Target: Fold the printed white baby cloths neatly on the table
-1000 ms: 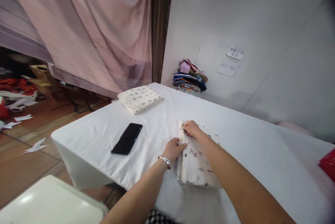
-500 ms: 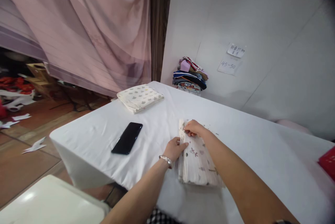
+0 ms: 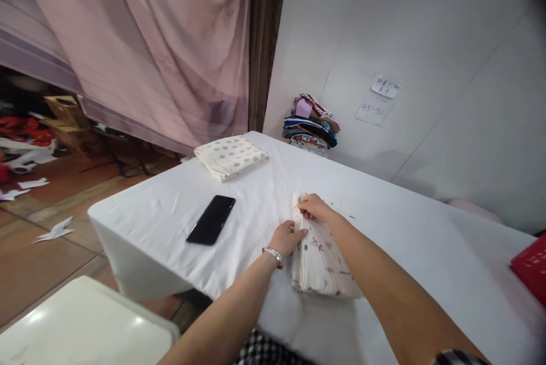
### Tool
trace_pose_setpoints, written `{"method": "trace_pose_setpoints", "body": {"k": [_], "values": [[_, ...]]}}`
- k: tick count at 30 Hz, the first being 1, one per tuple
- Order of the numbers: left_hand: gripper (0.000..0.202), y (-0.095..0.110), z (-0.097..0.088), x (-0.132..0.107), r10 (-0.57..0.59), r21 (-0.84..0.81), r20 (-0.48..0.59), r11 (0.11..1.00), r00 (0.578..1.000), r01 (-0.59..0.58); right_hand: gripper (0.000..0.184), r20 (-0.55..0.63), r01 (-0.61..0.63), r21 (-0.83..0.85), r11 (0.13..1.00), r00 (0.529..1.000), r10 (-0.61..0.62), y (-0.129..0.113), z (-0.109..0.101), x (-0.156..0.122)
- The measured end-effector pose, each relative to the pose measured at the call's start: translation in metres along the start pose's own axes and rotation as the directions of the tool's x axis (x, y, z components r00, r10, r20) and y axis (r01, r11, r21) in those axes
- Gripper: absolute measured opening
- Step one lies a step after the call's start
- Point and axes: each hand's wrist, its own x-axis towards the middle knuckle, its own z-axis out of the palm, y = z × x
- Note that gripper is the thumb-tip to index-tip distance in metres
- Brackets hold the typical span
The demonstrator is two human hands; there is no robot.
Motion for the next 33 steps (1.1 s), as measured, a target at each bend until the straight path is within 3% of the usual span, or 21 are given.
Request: {"method": "trace_pose_setpoints", "body": {"k": [3, 8, 11, 17, 20, 22, 25, 28, 31, 33], "values": [[0.034, 0.001, 0.0, -0.001, -0.014, -0.009, -0.004, 1.0, 1.0, 0.014, 0.018, -0.087, 0.069, -0.008, 0.998, 0.994, -0.07, 0.006, 0.003, 0.004], [0.039, -0.002, 0.002, 0.001, -0.032, -0.02, 0.001, 0.999, 0.999, 0.032, 0.032, -0.225, 0.238, -0.081, 0.968, 0.942, -0.251, 0.01, 0.015, 0.007], [0.039, -0.005, 0.001, 0.004, -0.021, 0.006, -0.001, 1.0, 1.0, 0.021, 0.039, -0.203, 0.289, -0.101, 0.952, 0.931, -0.304, 0.013, 0.016, 0.006], [0.048, -0.005, 0.0, 0.004, -0.046, -0.016, -0.03, 0.999, 0.998, 0.045, 0.05, -0.217, 0.26, -0.118, 0.958, 0.935, -0.28, 0.028, 0.01, -0.015], [0.054, -0.005, 0.0, 0.005, -0.055, 0.01, -0.056, 0.998, 0.997, 0.055, 0.046, -0.135, 0.318, -0.215, 0.923, 0.927, -0.351, 0.035, 0.018, -0.034], [0.057, -0.005, 0.0, 0.006, -0.059, 0.019, -0.054, 0.998, 0.997, 0.06, 0.044, -0.082, 0.324, -0.193, 0.926, 0.935, -0.344, 0.036, 0.019, -0.046], [0.059, -0.004, -0.001, 0.005, -0.061, 0.007, -0.048, 0.998, 0.997, 0.061, 0.046, -0.183, 0.251, -0.066, 0.966, 0.948, -0.259, 0.042, 0.008, -0.062], [0.062, -0.002, -0.001, 0.004, -0.058, 0.003, -0.061, 0.998, 0.996, 0.058, 0.047, -0.325, 0.168, -0.097, 0.981, 0.926, -0.19, 0.071, -0.016, -0.081], [0.063, -0.001, -0.001, 0.003, -0.061, 0.002, -0.065, 0.998, 0.996, 0.062, 0.054, -0.381, -0.048, -0.189, 0.981, 0.924, -0.028, 0.115, -0.041, -0.103], [0.063, 0.0, -0.001, 0.003, -0.056, 0.004, -0.07, 0.998, 0.996, 0.056, 0.061, -0.382, -0.206, -0.136, 0.969, 0.914, 0.14, 0.139, -0.052, -0.116]]}}
